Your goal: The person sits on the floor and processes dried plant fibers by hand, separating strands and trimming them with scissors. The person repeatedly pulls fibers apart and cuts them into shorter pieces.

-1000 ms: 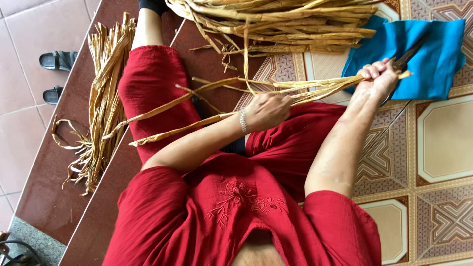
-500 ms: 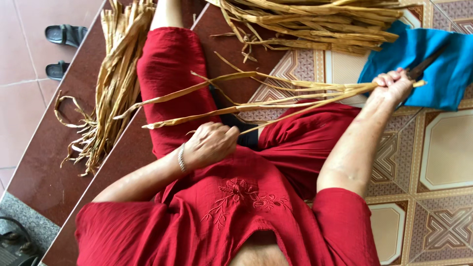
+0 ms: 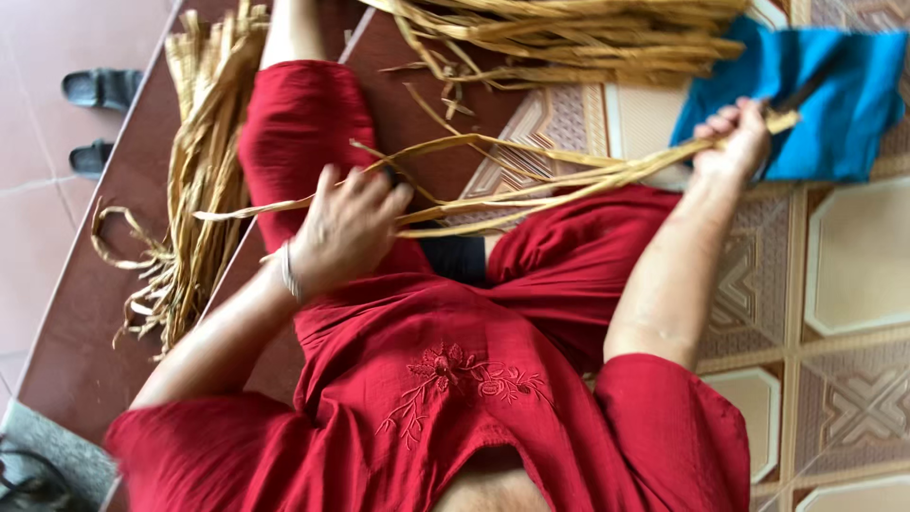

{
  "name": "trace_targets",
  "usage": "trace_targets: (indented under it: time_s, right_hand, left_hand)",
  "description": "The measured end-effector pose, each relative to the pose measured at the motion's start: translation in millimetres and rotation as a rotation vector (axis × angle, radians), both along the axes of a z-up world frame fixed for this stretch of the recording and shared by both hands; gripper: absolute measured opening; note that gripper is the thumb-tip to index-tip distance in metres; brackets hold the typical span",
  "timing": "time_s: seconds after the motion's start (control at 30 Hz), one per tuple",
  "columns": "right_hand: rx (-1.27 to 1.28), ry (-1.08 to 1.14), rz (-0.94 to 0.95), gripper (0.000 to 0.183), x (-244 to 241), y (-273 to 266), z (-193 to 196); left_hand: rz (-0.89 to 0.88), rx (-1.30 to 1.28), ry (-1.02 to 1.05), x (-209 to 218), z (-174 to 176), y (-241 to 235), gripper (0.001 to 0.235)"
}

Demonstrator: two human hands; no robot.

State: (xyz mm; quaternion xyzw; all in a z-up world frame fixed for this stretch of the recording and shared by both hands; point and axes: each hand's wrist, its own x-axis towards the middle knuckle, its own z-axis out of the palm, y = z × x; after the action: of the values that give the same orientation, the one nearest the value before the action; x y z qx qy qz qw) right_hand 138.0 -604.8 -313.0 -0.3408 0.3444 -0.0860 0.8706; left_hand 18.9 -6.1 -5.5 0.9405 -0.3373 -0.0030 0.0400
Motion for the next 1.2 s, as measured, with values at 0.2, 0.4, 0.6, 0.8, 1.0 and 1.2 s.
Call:
trace_targets:
  time_s: [0.2, 0.4, 0.6, 0.8, 1.0, 1.2]
  right_hand:
    - [-0.06, 0.064, 0.01, 0.028, 3, 33, 11]
    - [-0.103, 0.134, -0.051, 0.03, 5, 47, 25]
    - [-0.159, 0.206, 0.018, 0.017, 6, 68, 40]
    - [-0.509, 0.347, 0.164, 0.032, 3, 102, 90]
    - [-0.175, 0.0, 0.18, 0.031, 0, 115, 130]
    - [-0.259, -0.046, 0.167, 0.03, -4, 115, 126]
  left_hand:
    - [0.035, -0.3, 0.204, 123, -132, -94, 0.022]
    - [0.119, -0.196, 0.015, 180, -242, -184, 0.021]
    - [0.152, -0.355, -0.007, 179, -231, -212, 0.008]
    - [0.186, -0.73, 0.313, 164, -225, -217, 0.014]
    - [0.297, -0.854, 0.778, 130, -225, -217, 0.013]
    - [0.293, -0.886, 1.067, 113, -219, -226, 0.029]
